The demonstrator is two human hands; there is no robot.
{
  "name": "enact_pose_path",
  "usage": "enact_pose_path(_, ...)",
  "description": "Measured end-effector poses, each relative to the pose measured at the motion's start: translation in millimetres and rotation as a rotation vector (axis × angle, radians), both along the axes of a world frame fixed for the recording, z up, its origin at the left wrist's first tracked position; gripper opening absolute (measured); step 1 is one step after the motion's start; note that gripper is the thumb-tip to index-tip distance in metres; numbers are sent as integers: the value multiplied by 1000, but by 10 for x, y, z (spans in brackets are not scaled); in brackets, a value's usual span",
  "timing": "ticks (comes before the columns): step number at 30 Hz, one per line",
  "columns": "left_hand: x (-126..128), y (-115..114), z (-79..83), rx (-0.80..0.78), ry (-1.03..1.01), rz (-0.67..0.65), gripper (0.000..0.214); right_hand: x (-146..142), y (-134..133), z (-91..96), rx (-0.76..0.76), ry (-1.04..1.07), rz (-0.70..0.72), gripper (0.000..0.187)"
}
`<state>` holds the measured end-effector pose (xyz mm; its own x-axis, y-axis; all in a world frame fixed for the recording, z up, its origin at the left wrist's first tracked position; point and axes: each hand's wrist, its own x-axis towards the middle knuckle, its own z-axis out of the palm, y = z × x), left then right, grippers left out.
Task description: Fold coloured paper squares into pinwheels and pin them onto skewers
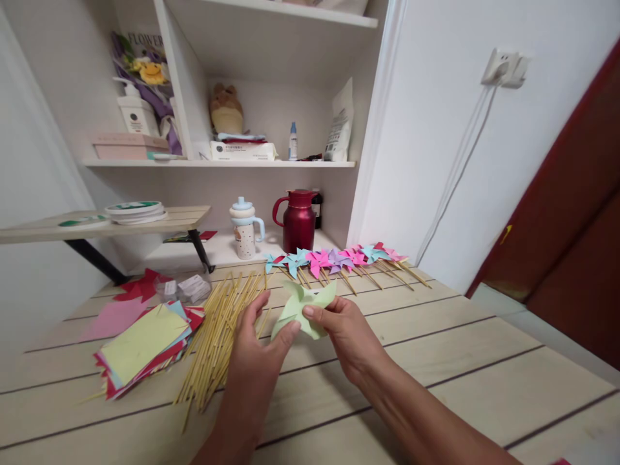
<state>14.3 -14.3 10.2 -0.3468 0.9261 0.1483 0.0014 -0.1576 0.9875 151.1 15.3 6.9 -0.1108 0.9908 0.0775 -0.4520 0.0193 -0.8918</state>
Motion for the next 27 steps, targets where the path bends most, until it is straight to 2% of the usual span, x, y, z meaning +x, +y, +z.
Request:
enact_pose_path(4,0,11,-29,17,18,-39,49,-3,3,18,-1,73,10,22)
enact_pose_path(7,-18,1,-22,-2,-23,-110,38,-24,-10,10,3,58,22,21)
enact_pose_path(10,-25,-16,5,-33,-90,-115,32,-45,-30,-8,11,36,47,21)
enact_pose_path(15,7,-54,55,-99,-135,-130,32,-56,-45,-15,16,18,17,19)
enact_pose_path(27,4,-42,30,-89,-151,-107,30,-84,-92,-4,5,24,13,16)
